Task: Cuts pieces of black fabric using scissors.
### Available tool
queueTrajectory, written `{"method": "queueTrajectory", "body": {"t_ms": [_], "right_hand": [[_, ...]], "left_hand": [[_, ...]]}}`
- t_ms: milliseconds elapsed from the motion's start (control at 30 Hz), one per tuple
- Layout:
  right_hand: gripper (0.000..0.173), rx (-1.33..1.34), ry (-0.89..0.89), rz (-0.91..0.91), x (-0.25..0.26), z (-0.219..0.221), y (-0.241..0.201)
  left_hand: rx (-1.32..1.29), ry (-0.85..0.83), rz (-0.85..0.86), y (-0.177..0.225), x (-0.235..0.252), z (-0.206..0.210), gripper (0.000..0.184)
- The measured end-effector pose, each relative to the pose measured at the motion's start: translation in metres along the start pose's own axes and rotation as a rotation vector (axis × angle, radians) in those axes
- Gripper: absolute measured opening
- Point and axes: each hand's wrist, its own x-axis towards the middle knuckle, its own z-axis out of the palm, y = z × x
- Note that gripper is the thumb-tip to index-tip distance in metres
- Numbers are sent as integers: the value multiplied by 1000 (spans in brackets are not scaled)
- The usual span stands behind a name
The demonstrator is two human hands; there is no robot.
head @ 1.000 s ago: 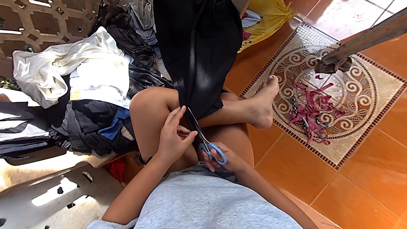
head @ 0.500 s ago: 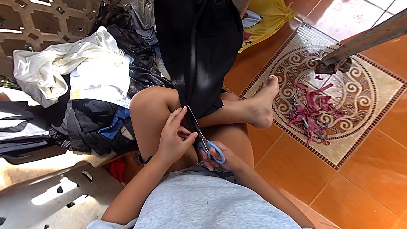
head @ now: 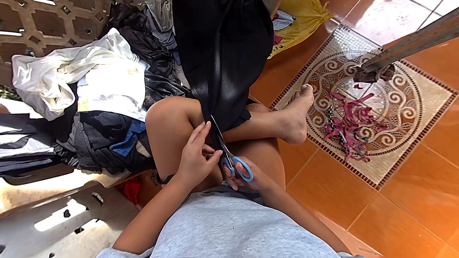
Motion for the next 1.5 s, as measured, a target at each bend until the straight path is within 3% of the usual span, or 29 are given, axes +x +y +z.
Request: {"method": "queueTrajectory", "body": {"t_ms": [1000, 1500], "right_hand": [[36, 10, 93, 0, 6, 12, 0], [49, 76, 76, 23, 9, 11, -2]], "left_hand": [[15, -43, -35, 3, -2, -3, 69], [39, -112, -16, 5, -10, -7, 65]]}}
